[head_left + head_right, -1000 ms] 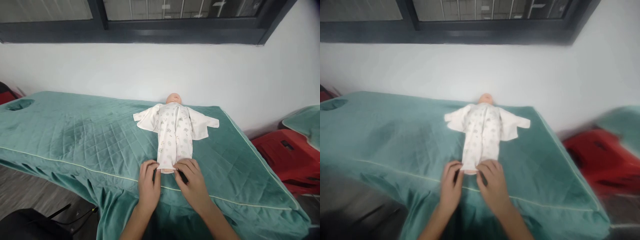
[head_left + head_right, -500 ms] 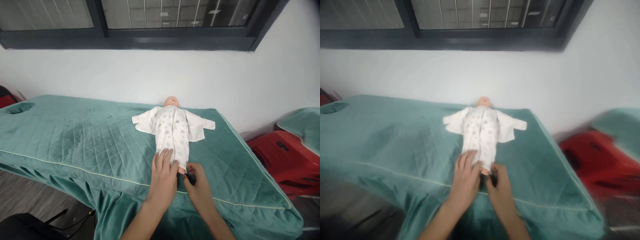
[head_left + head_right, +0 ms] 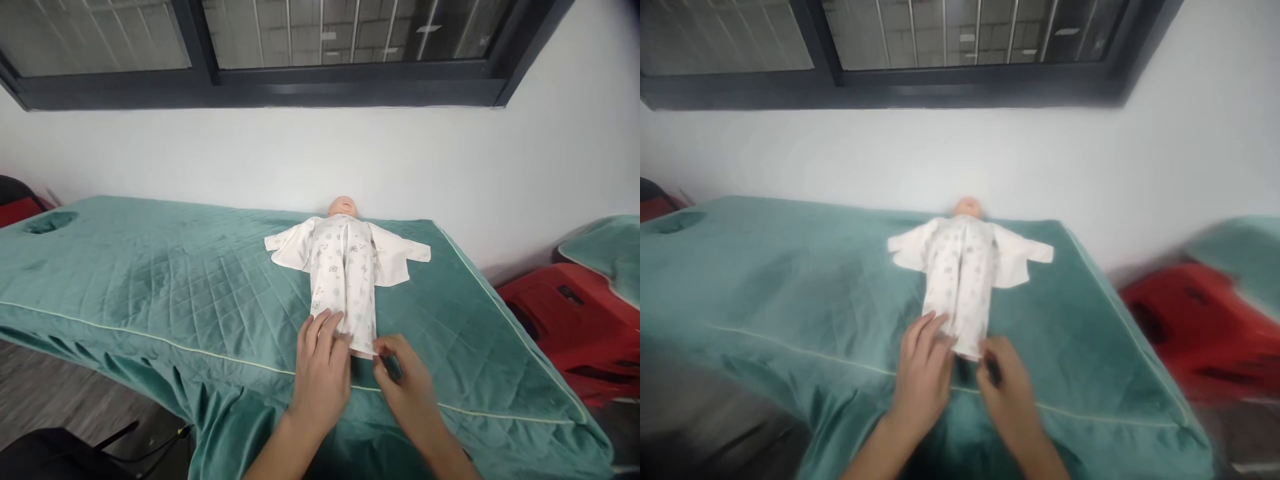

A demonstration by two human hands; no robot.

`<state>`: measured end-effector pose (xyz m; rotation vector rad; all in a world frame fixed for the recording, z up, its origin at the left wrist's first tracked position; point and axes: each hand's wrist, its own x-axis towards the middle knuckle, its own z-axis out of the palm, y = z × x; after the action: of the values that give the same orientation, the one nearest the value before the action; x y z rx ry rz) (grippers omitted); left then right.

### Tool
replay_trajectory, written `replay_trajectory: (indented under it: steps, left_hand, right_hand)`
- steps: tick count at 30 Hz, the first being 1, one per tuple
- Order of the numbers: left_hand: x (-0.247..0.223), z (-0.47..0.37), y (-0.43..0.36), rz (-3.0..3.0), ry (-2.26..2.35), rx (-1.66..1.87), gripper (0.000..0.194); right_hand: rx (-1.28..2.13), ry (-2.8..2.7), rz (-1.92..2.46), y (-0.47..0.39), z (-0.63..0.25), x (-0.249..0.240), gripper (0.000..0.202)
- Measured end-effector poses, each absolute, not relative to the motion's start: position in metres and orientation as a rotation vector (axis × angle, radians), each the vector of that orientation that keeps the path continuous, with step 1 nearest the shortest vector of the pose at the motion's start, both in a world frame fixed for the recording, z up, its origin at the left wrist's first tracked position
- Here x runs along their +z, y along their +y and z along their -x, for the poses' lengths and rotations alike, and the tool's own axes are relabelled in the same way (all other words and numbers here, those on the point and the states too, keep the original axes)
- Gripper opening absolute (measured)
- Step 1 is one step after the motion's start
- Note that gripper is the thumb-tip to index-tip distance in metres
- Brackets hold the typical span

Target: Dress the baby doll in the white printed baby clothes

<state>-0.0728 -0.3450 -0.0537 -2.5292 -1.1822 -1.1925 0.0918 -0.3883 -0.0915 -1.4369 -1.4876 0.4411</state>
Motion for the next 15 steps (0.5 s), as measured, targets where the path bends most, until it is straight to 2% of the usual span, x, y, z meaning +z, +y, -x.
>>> replay_trajectory:
  steps: [4,9,15]
  left_hand:
    - [-0.065,0.079,-0.347,2.584,-1.218,-1.238,0.027]
    - [-0.068,0.094,-0.342,2.553,-1.402,-1.437,0.044]
    - [-0.069,0.103,-0.327,2.500,-1.627,-1.487,0.025]
  right_hand:
    - [0.483,-1.546,1.442,-0.391,-0.093,-0.104,0.018]
    - [0.392,-1.543,1.458,-0.392,-0.095,-0.099,0.022]
    - [0.256,-1.663,1.415,-0.380,-0.078,-0.080,0.036]
